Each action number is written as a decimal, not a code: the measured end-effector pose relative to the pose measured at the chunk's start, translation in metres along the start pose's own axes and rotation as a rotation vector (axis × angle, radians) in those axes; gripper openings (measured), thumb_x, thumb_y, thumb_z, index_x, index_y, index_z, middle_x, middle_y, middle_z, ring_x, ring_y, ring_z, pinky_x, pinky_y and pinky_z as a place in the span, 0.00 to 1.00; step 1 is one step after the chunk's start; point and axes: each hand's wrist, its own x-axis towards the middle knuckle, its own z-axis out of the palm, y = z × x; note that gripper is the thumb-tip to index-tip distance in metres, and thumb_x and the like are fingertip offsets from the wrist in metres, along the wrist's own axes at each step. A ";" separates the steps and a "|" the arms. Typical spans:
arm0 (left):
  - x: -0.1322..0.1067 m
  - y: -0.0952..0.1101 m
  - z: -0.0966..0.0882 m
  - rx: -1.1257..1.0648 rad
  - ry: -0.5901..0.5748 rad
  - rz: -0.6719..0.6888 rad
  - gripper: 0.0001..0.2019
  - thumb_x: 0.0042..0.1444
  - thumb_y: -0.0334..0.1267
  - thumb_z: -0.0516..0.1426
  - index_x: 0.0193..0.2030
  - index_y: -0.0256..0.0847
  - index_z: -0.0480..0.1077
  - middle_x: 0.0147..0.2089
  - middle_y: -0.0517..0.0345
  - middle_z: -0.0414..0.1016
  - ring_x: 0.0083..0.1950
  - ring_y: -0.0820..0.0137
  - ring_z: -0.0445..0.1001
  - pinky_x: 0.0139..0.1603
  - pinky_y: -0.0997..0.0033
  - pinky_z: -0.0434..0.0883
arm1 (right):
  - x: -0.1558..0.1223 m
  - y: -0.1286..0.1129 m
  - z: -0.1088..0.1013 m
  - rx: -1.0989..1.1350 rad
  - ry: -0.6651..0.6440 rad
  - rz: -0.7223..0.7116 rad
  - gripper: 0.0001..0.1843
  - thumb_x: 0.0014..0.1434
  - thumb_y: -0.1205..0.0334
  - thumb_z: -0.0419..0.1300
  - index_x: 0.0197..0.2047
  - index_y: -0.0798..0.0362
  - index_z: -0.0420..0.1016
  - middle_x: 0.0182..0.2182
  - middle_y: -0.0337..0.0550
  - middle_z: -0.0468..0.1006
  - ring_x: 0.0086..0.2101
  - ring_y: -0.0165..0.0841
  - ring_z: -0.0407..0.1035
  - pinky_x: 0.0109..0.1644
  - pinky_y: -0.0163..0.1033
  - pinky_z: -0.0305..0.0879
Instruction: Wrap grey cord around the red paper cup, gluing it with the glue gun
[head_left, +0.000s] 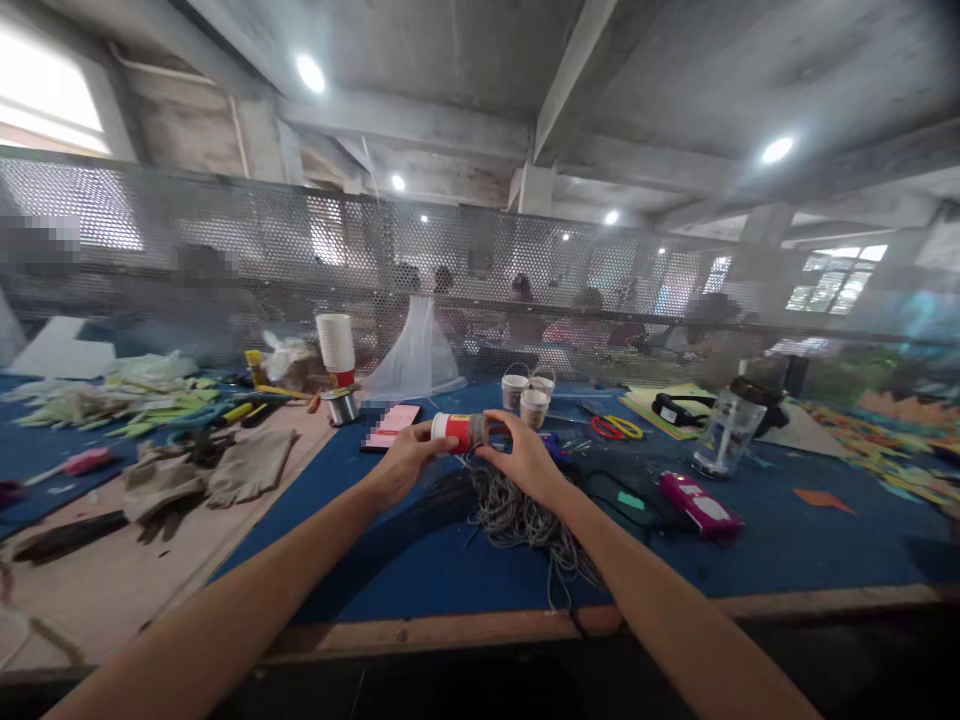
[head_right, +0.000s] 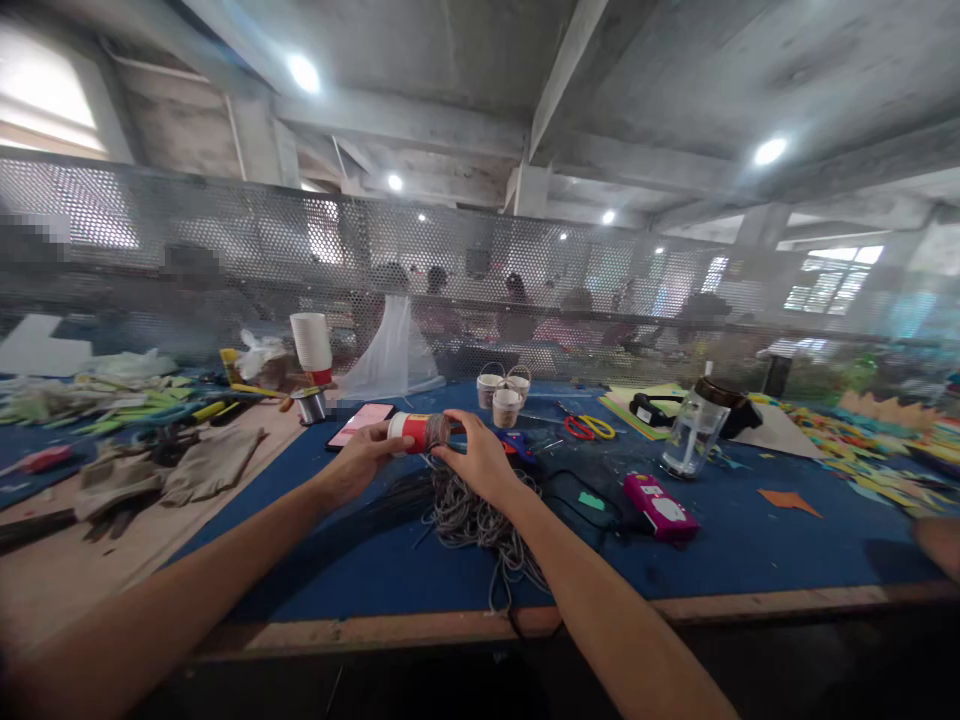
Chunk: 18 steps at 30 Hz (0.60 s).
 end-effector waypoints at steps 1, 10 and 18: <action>0.001 -0.001 -0.001 -0.007 0.008 -0.003 0.13 0.45 0.38 0.71 0.39 0.36 0.82 0.38 0.52 0.83 0.38 0.68 0.76 0.45 0.71 0.69 | 0.000 0.000 0.000 -0.004 0.005 -0.012 0.30 0.56 0.62 0.69 0.61 0.49 0.68 0.56 0.49 0.75 0.51 0.39 0.74 0.59 0.46 0.68; 0.002 -0.003 -0.002 -0.002 0.044 -0.011 0.13 0.44 0.37 0.71 0.37 0.36 0.82 0.37 0.52 0.83 0.35 0.69 0.74 0.40 0.72 0.68 | -0.001 0.002 0.001 -0.108 0.003 -0.082 0.32 0.55 0.67 0.68 0.62 0.47 0.66 0.57 0.47 0.73 0.54 0.40 0.71 0.60 0.47 0.66; 0.000 0.000 0.001 0.028 0.048 0.005 0.12 0.45 0.39 0.71 0.37 0.36 0.82 0.37 0.51 0.83 0.38 0.67 0.75 0.44 0.69 0.69 | -0.001 0.003 0.001 -0.122 -0.006 -0.072 0.33 0.55 0.67 0.68 0.62 0.47 0.65 0.57 0.47 0.73 0.54 0.40 0.72 0.60 0.47 0.66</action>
